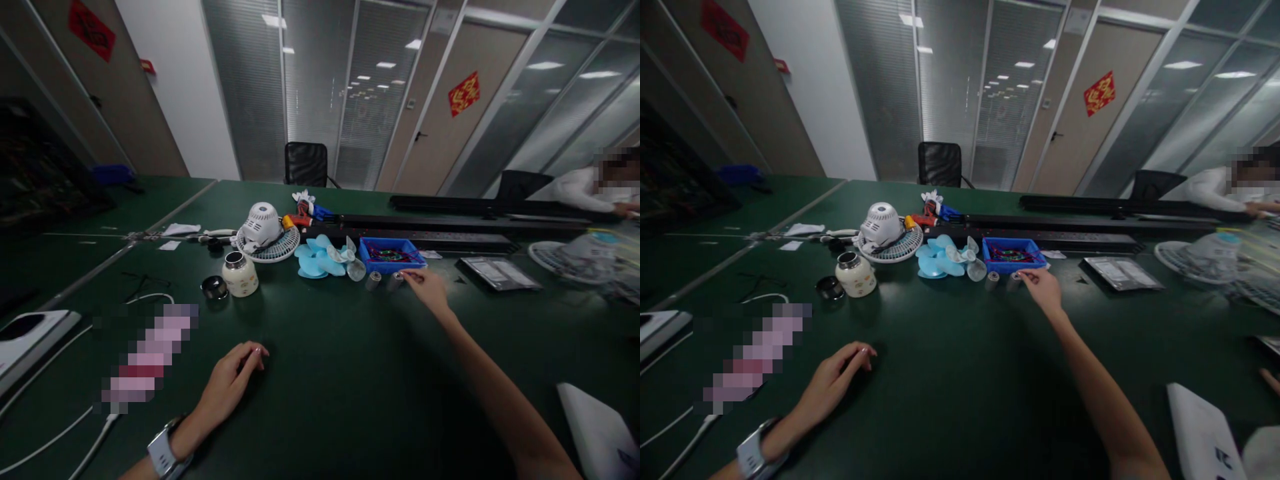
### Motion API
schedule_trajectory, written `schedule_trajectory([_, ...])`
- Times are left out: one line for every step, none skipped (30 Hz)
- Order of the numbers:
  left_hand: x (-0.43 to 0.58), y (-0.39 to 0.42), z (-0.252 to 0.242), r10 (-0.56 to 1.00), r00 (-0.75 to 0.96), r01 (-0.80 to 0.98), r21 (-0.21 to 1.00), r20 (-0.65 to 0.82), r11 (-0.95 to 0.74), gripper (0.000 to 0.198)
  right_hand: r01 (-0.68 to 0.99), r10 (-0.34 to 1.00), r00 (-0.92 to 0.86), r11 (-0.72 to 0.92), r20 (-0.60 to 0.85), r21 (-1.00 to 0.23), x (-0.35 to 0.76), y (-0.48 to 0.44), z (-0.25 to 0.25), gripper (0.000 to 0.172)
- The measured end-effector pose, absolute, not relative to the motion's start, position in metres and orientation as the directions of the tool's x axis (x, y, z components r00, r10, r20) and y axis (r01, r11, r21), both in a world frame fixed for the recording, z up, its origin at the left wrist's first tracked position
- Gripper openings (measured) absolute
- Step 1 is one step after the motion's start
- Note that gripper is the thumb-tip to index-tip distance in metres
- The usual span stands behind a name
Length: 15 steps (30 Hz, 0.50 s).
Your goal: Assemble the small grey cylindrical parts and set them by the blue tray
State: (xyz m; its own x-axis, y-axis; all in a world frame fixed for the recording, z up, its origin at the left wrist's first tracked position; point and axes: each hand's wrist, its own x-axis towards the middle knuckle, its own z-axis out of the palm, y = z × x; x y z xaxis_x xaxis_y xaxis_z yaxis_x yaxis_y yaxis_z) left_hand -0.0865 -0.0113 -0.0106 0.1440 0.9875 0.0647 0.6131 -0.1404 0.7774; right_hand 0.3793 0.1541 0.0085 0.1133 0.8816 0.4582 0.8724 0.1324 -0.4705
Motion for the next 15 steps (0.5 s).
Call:
schedule_trajectory([-0.0864, -0.0114, -0.0104, 0.988, 0.142, 0.614, 0.776, 0.066, -0.14, 0.03, 0.871, 0.886, 0.111, 0.131, 0.45, -0.474, 0.3776, 0.1549, 0.0041, 0.051])
schedule_trajectory([-0.0864, -0.0115, -0.0103, 0.988, 0.141, 0.615, 0.776, 0.066, -0.14, 0.03, 0.868, 0.886, 0.114, 0.131, 0.449, -0.48, 0.3757, 0.1553, 0.0007, 0.051])
schedule_trajectory([-0.0864, -0.0115, -0.0105, 0.988, 0.141, 0.615, 0.776, 0.066, -0.14, 0.03, 0.864, 0.885, 0.121, 0.129, 0.45, -0.486, 0.3743, 0.1552, -0.0014, 0.052])
schedule_trajectory([-0.0865, -0.0116, -0.0108, 0.988, 0.143, 0.614, 0.776, 0.065, -0.14, 0.03, 0.861, 0.882, 0.131, 0.125, 0.453, -0.493, 0.3733, 0.1551, -0.0025, 0.052])
schedule_trajectory([-0.0867, -0.0115, -0.0112, 0.987, 0.145, 0.612, 0.778, 0.065, -0.141, 0.029, 0.859, 0.878, 0.139, 0.123, 0.458, -0.498, 0.3729, 0.1548, -0.0027, 0.052])
schedule_trajectory([-0.0868, -0.0115, -0.0116, 0.987, 0.146, 0.61, 0.78, 0.065, -0.142, 0.029, 0.858, 0.876, 0.14, 0.126, 0.461, -0.499, 0.3729, 0.1546, -0.0023, 0.052])
schedule_trajectory([-0.087, -0.0115, -0.0119, 0.987, 0.146, 0.608, 0.781, 0.066, -0.142, 0.029, 0.858, 0.878, 0.133, 0.13, 0.46, -0.497, 0.3731, 0.1545, -0.0016, 0.051])
schedule_trajectory([-0.0872, -0.0116, -0.012, 0.987, 0.145, 0.607, 0.782, 0.067, -0.142, 0.029, 0.859, 0.883, 0.12, 0.137, 0.454, -0.494, 0.3732, 0.1545, -0.0008, 0.05])
schedule_trajectory([-0.0873, -0.0118, -0.0119, 0.987, 0.145, 0.605, 0.783, 0.066, -0.141, 0.029, 0.86, 0.89, 0.105, 0.143, 0.444, -0.489, 0.3733, 0.1545, -0.0001, 0.048])
schedule_trajectory([-0.0874, -0.0121, -0.0116, 0.987, 0.146, 0.605, 0.784, 0.064, -0.14, 0.029, 0.861, 0.897, 0.091, 0.148, 0.434, -0.486, 0.3731, 0.1546, 0.0003, 0.047])
schedule_trajectory([-0.0874, -0.0124, -0.0111, 0.987, 0.148, 0.606, 0.783, 0.062, -0.14, 0.029, 0.862, 0.901, 0.082, 0.15, 0.426, -0.484, 0.3727, 0.1548, 0.0005, 0.046])
schedule_trajectory([-0.0873, -0.0128, -0.0106, 0.987, 0.15, 0.607, 0.782, 0.06, -0.14, 0.029, 0.862, 0.903, 0.081, 0.15, 0.423, -0.485, 0.3722, 0.155, 0.0005, 0.046])
schedule_trajectory([-0.0872, -0.0131, -0.0101, 0.987, 0.152, 0.609, 0.781, 0.06, -0.141, 0.029, 0.859, 0.902, 0.086, 0.149, 0.424, -0.49, 0.3714, 0.1552, 0.0003, 0.047])
schedule_trajectory([-0.0872, -0.0133, -0.0097, 0.986, 0.153, 0.61, 0.779, 0.06, -0.142, 0.03, 0.854, 0.899, 0.094, 0.148, 0.428, -0.498, 0.3706, 0.1555, 0.0001, 0.048])
schedule_trajectory([-0.0871, -0.0134, -0.0095, 0.986, 0.155, 0.612, 0.778, 0.059, -0.143, 0.03, 0.849, 0.896, 0.105, 0.146, 0.432, -0.509, 0.3697, 0.1558, -0.0003, 0.049])
